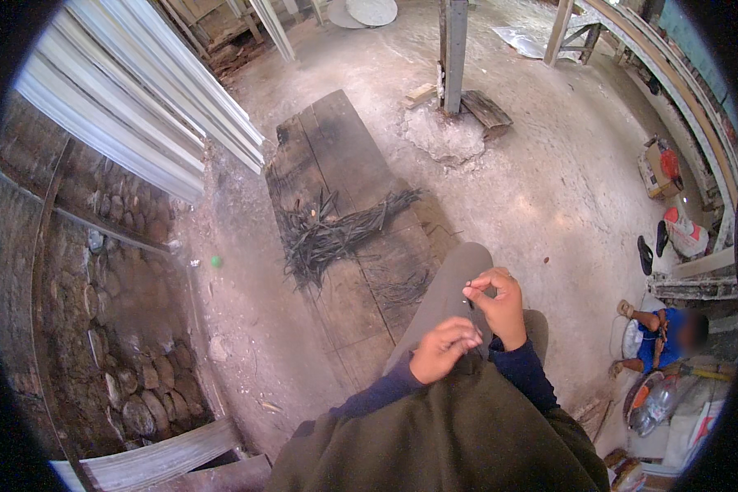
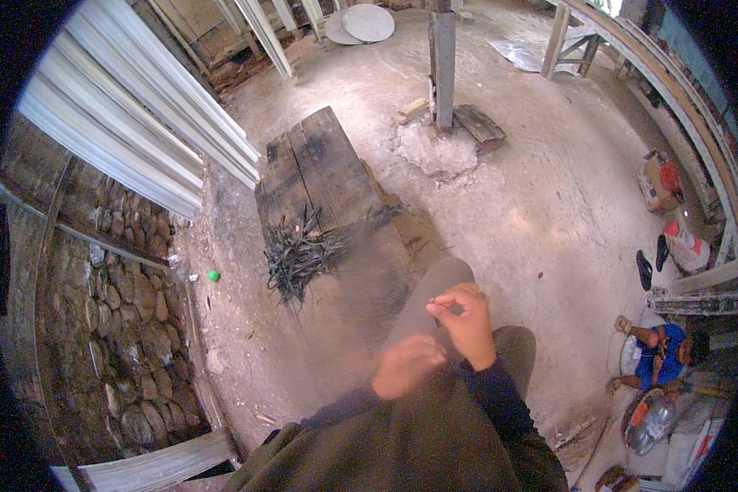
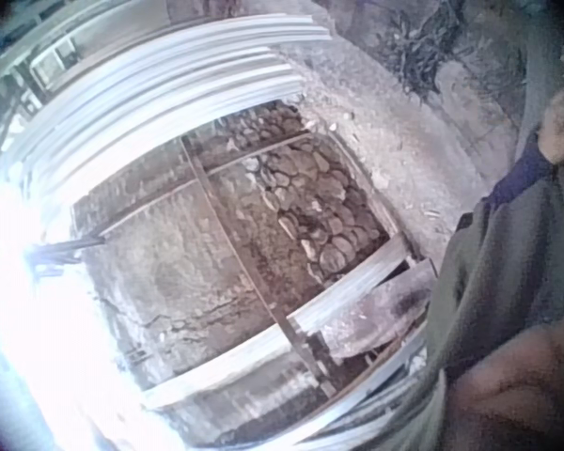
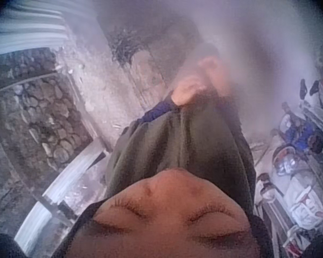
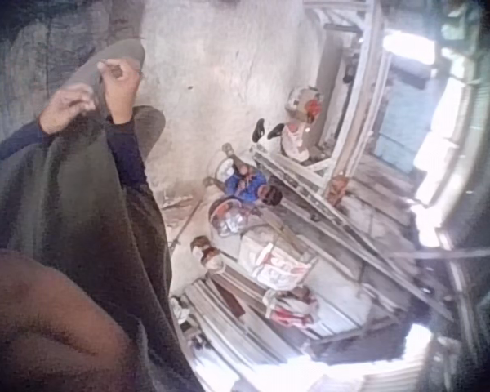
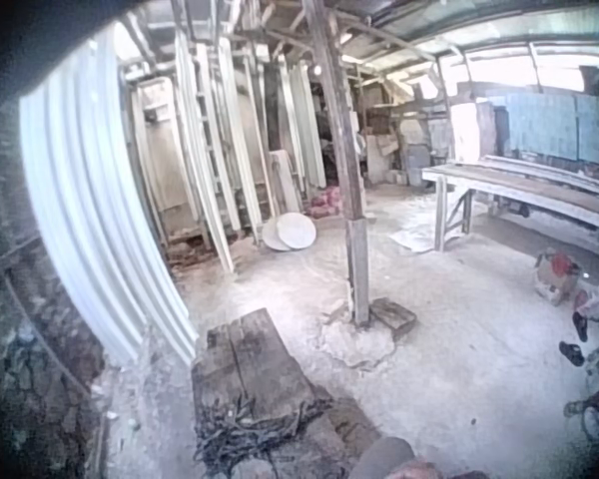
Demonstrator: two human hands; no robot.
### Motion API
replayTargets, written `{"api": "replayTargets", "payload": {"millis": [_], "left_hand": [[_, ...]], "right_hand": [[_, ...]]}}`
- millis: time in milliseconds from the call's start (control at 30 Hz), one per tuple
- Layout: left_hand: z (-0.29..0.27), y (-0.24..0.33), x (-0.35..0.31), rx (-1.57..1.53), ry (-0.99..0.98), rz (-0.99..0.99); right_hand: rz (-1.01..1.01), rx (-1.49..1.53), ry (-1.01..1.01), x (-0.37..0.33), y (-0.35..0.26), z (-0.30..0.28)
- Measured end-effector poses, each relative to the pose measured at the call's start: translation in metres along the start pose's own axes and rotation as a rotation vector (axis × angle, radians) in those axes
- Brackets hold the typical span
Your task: The person sits on the floor and repeatedly picks up thin metal wires from a pile on a wooden board. They twist the wires together by hand and place the finished pieces back onto the pile.
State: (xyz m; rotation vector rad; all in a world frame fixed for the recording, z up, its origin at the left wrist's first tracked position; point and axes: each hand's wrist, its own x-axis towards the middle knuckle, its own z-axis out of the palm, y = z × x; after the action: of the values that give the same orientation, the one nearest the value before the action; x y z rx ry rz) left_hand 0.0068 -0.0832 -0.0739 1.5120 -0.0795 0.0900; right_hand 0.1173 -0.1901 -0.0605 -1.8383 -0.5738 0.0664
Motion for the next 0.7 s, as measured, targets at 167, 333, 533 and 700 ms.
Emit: {"api": "replayTargets", "payload": {"millis": [167, 333, 533, 700], "left_hand": [[-0.006, 0.013, -0.01, -0.273, -0.297, 0.027], [-0.004, 0.02, -0.018, -0.435, -0.27, -0.369], [-0.013, 0.004, -0.022, -0.365, -0.156, -0.263], [-0.063, 0.02, -0.014, -0.302, 0.135, -0.409]], "right_hand": [[-0.268, -0.434, 0.071, 0.004, -0.007, -0.01], [-0.003, -0.106, 0.151, 0.004, 0.02, 0.001], [0.254, 0.067, 0.014, 0.0, 0.029, 0.014], [0.117, -0.065, -0.066, 0.004, 0.032, -0.002]]}}
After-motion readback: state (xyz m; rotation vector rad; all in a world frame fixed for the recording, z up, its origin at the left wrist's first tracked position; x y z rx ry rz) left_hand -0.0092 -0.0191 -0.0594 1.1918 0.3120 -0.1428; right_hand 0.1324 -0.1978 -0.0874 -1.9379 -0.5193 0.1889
